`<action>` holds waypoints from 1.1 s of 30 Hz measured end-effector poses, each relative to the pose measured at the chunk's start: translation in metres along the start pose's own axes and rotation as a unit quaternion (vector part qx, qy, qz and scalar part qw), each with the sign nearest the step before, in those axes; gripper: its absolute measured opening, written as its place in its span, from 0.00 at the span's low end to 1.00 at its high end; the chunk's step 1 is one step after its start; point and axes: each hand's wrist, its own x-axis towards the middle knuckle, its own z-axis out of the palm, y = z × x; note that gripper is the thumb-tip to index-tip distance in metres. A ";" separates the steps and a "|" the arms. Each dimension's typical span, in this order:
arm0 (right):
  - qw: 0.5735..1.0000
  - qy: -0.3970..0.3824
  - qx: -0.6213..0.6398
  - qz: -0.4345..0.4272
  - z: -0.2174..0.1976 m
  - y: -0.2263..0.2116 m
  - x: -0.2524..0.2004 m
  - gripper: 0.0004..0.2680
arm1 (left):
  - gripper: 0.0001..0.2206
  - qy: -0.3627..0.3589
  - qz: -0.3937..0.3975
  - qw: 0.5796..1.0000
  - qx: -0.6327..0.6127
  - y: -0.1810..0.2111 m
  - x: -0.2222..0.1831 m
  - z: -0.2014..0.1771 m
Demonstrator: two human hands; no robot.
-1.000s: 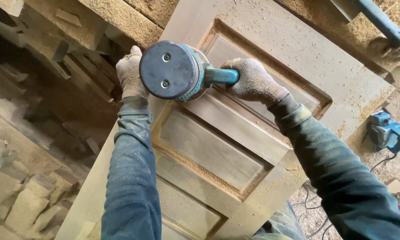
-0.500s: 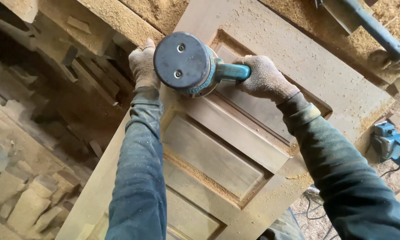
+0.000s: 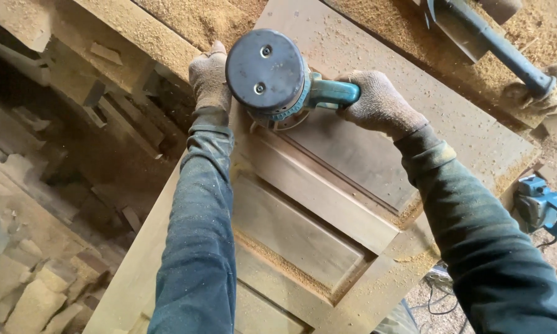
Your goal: Using a random orbital sander to smooth the surface of a wooden door in a workshop
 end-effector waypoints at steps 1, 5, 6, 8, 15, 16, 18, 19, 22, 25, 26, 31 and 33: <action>1.000 0.003 -0.004 0.002 -0.002 0.000 0.000 0.09 | 0.21 0.001 0.006 1.000 0.008 0.001 0.003 0.004; 1.000 0.006 -0.002 0.002 -0.011 0.003 0.003 0.07 | 0.20 -0.004 -0.012 1.000 0.013 0.017 0.004 0.011; 1.000 0.007 -0.002 -0.008 -0.013 0.008 0.005 0.06 | 0.21 -0.009 0.002 1.000 0.005 0.018 0.007 0.013; 1.000 0.008 -0.003 -0.017 -0.015 0.009 0.007 0.05 | 0.21 -0.015 0.014 1.000 -0.003 0.021 0.009 0.018; 1.000 0.028 0.001 0.000 -0.030 0.000 0.010 0.08 | 0.20 -0.011 0.023 1.000 -0.007 0.034 0.016 0.034; 1.000 0.023 0.007 0.011 -0.033 -0.002 0.010 0.08 | 0.21 -0.014 0.025 1.000 -0.006 0.037 0.016 0.035; 0.999 0.033 0.009 -0.005 -0.033 0.003 0.010 0.10 | 0.21 -0.016 0.040 0.999 -0.012 0.039 0.017 0.038; 0.999 0.043 0.011 -0.021 -0.034 0.006 0.010 0.12 | 0.20 -0.017 0.055 0.998 -0.018 0.040 0.017 0.040; 0.998 0.037 0.045 -0.011 -0.040 -0.005 0.010 0.15 | 0.19 -0.005 0.039 0.999 -0.025 0.047 0.019 0.045; 0.997 0.032 0.066 -0.002 -0.042 0.004 0.013 0.15 | 0.19 -0.012 0.044 0.999 -0.013 0.053 0.020 0.049; 0.997 0.032 0.066 -0.001 -0.042 0.007 0.014 0.15 | 0.19 -0.012 0.044 0.999 -0.013 0.054 0.021 0.050; 0.996 0.042 0.069 -0.029 -0.040 0.009 0.014 0.11 | 0.22 -0.013 0.052 0.998 -0.013 0.050 0.032 0.054; 0.997 0.044 0.064 -0.022 -0.040 0.011 0.014 0.10 | 0.21 -0.015 0.049 0.998 -0.023 0.053 0.027 0.053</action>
